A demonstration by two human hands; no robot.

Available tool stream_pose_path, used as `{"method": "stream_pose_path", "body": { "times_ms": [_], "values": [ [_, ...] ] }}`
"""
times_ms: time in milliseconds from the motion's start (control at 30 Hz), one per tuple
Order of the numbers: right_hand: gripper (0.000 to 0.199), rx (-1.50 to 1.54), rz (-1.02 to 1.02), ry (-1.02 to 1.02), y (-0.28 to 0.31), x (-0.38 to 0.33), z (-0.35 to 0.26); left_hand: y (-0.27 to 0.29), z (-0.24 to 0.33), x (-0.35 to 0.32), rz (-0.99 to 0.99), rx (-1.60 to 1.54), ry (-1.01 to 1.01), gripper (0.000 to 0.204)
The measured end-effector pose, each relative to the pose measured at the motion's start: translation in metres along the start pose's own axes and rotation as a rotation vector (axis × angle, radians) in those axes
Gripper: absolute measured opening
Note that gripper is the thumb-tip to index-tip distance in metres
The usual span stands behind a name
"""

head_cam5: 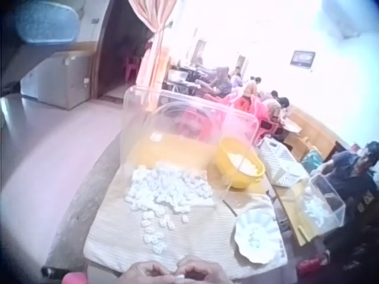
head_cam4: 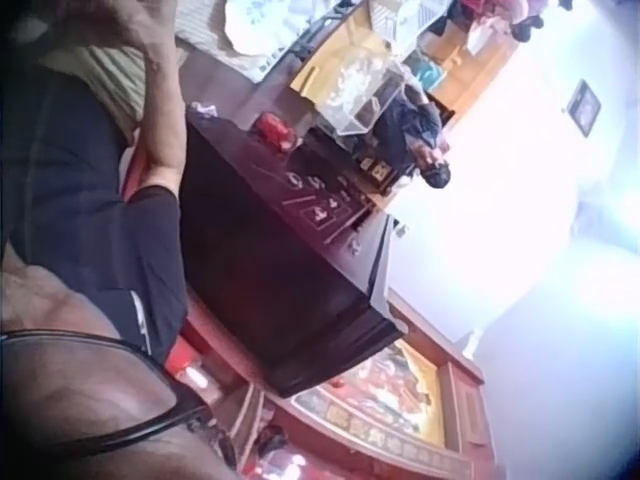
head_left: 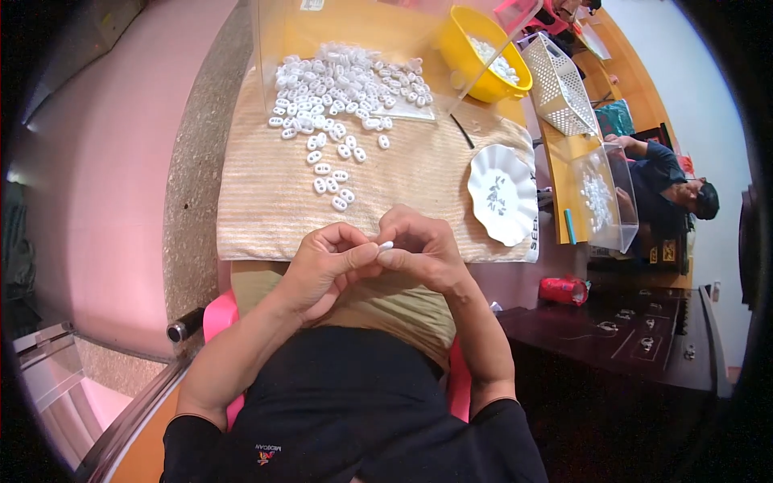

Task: Inspecting and sorting small white plastic components from a container into smaller receptacles.

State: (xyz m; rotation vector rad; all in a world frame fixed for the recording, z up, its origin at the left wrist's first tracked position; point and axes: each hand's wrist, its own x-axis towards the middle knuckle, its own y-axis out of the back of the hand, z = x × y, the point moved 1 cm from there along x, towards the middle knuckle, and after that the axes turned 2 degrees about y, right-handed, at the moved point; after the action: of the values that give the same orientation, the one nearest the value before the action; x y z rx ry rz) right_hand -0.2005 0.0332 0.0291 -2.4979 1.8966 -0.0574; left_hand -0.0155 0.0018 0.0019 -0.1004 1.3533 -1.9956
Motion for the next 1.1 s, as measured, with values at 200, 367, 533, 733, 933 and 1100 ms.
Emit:
{"method": "stream_pose_path", "body": {
  "times_ms": [200, 367, 533, 733, 933, 1100],
  "values": [
    [0.014, -0.061, 0.470, -0.035, 0.031, -0.003, -0.009, -0.007, 0.002, -0.002, 0.036, 0.023, 0.000, 0.007],
    [0.021, -0.075, 0.680, -0.001, 0.092, 0.013, -0.026, -0.009, -0.002, -0.004, 0.009, 0.144, 0.002, 0.008],
    [0.025, -0.316, 0.788, 0.052, 0.187, 0.063, -0.056, -0.007, -0.009, -0.004, -0.004, 0.144, 0.005, 0.009],
    [0.051, -0.139, 0.977, 0.202, 0.218, 0.091, -0.077, -0.010, -0.007, -0.003, 0.014, 0.119, 0.018, 0.009],
    [0.024, -0.097, 0.416, 0.172, 0.082, 0.053, -0.083, -0.012, -0.003, -0.010, 0.054, 0.157, 0.043, 0.009],
    [0.061, 0.252, -0.544, 0.620, -0.040, 0.020, -0.131, -0.012, -0.011, 0.002, -0.009, 0.191, 0.059, 0.010]
  ]
}}
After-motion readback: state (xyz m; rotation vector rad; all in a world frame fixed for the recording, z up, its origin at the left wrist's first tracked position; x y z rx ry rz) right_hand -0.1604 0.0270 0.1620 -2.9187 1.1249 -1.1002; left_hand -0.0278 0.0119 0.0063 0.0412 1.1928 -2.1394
